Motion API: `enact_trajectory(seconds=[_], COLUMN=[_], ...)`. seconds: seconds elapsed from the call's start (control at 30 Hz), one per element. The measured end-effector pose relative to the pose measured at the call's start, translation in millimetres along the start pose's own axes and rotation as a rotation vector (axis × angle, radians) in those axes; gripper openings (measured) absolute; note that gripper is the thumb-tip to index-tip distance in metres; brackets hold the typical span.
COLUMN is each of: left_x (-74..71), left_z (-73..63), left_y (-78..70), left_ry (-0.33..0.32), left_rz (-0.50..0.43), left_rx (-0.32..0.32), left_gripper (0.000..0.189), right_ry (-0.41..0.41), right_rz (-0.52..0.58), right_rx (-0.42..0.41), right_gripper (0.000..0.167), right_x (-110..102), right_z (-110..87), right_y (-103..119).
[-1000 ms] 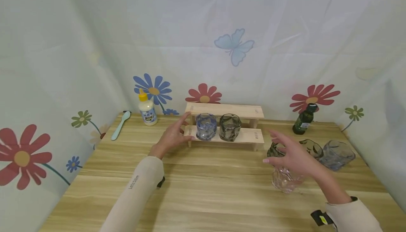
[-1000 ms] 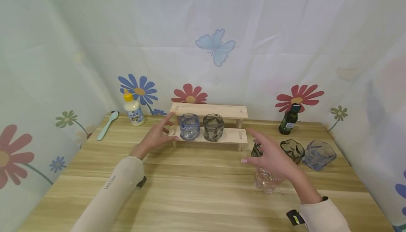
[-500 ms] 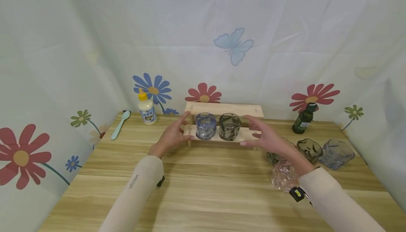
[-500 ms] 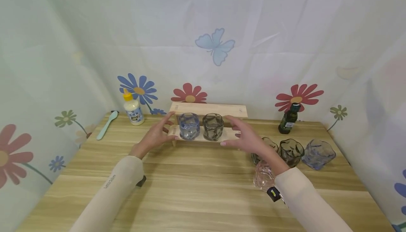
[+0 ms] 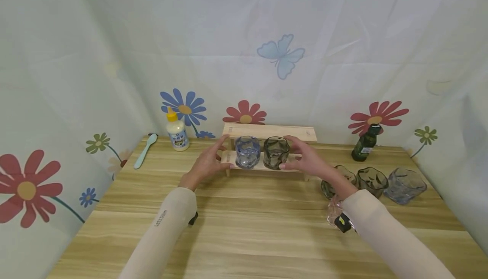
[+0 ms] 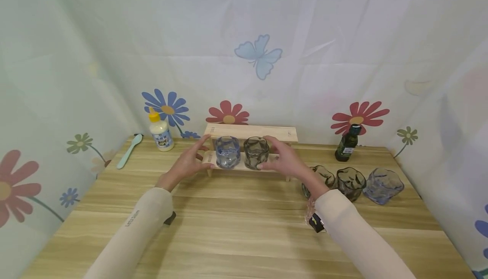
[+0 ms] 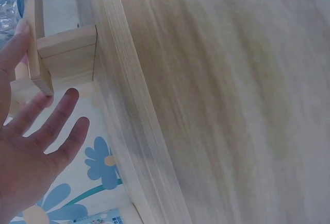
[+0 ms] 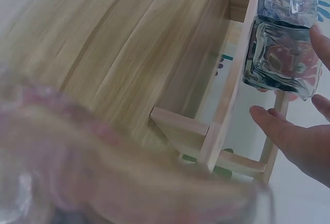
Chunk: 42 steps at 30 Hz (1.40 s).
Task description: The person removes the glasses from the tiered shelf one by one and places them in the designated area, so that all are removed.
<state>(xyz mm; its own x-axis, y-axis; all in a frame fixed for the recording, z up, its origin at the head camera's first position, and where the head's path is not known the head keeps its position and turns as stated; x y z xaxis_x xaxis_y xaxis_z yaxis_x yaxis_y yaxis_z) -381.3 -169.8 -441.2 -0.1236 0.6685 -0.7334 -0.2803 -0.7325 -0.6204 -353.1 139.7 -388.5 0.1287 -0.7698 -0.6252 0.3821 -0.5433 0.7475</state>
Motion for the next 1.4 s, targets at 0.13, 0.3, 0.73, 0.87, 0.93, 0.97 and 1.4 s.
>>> enact_trajectory(seconds=[0.13, 0.3, 0.73, 0.87, 0.93, 0.97, 1.4], left_x=[-0.1, -0.4, 0.9, 0.4, 0.3, 0.3, -0.3], left_z=[0.0, -0.1, -0.4, -0.7, -0.8, -0.9, -1.3], left_y=[0.7, 0.9, 1.9, 0.9, 0.6, 0.6, 0.1], left_ry=[-0.001, -0.004, -0.002, -0.006, -0.006, -0.006, -0.004], left_rz=[-0.001, -0.008, -0.004, 0.004, 0.007, 0.008, -0.001], left_rx=[-0.002, -0.008, -0.025, -0.013, -0.012, -0.013, -0.006], left_gripper=[0.102, 0.102, 0.103, 0.102, 0.102, 0.102, 0.102], right_ry=[-0.007, -0.007, -0.013, -0.020, -0.025, -0.026, -0.030], right_rz=[0.004, 0.015, -0.100, -0.096, -0.100, -0.106, -0.106], right_rx=[0.014, 0.026, 0.038, 0.051, 0.058, 0.057, 0.042], right_gripper=[0.094, 0.094, 0.097, 0.099, 0.100, 0.099, 0.097], right_x=[4.6, 10.7, 21.4, 25.3, 26.7, 27.5, 31.5], right_z=[5.5, 10.5, 21.4, 25.2, 26.3, 26.8, 28.2], right_y=[-0.9, -1.4, 3.6, 1.9, 2.3, 2.0, 3.8])
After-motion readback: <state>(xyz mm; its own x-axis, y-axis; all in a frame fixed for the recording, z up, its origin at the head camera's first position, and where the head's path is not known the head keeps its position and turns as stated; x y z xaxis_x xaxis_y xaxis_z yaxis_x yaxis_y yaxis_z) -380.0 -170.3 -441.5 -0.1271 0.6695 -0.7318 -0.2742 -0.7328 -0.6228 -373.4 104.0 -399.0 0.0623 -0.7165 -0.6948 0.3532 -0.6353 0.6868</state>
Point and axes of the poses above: each hand's wrist, its own z-axis towards the middle knuckle, its own x-axis out of the palm, y = z × x, the point moved 5 cm from there along z, towards the middle knuckle, and after that the axes turned 10 degrees about -y, right-handed, at the moved point
